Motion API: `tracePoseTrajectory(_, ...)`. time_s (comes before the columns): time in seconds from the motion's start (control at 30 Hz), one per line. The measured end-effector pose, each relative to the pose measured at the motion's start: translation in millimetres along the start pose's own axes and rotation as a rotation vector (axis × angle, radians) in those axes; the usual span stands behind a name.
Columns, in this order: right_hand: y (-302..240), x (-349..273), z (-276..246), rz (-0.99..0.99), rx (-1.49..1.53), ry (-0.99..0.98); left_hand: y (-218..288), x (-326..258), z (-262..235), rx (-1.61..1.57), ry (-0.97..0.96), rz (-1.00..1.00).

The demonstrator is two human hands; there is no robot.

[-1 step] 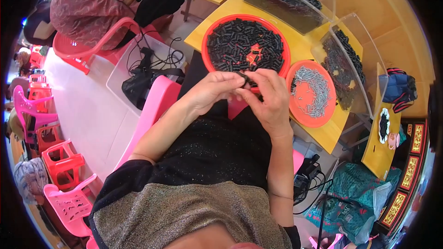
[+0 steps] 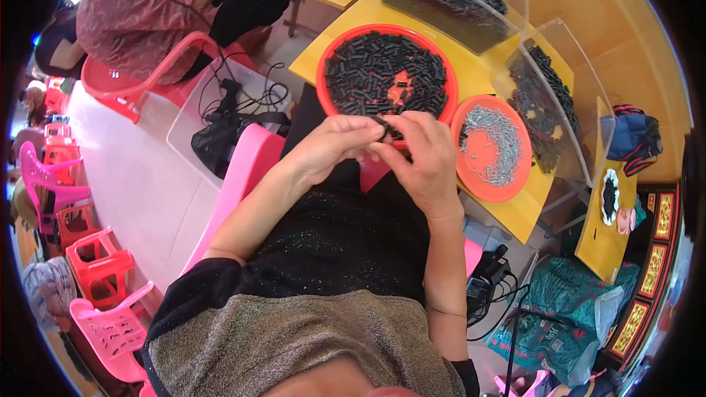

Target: The person assembles small components by picking plastic parts and metal pins from plates and inserting the pins into the plastic parts by hand.

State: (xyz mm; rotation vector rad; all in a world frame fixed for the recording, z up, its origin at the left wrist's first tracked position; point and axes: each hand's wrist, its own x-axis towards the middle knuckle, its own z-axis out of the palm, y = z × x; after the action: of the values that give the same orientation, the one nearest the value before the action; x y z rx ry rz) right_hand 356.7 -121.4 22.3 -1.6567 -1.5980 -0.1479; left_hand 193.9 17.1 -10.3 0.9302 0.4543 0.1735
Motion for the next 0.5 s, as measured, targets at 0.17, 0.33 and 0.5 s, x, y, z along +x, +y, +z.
tracePoseTrajectory(0.17, -3.4, 11.8, -9.8, -0.01, -0.107, -0.201, -0.9, 3.5, -11.1, 0.074, 0.014, 0.019)
tracePoseTrajectory(0.33, -3.9, 11.7, -19.7, -0.059, -0.063, -0.271, 4.2, 1.6, -10.1, 0.163, -0.038, 0.011)
tracePoseTrajectory(0.5, -3.1, 6.1, -19.4, -0.037, -0.029, -0.299, 10.4, -4.7, -5.8, 0.222, -0.056, -0.005)
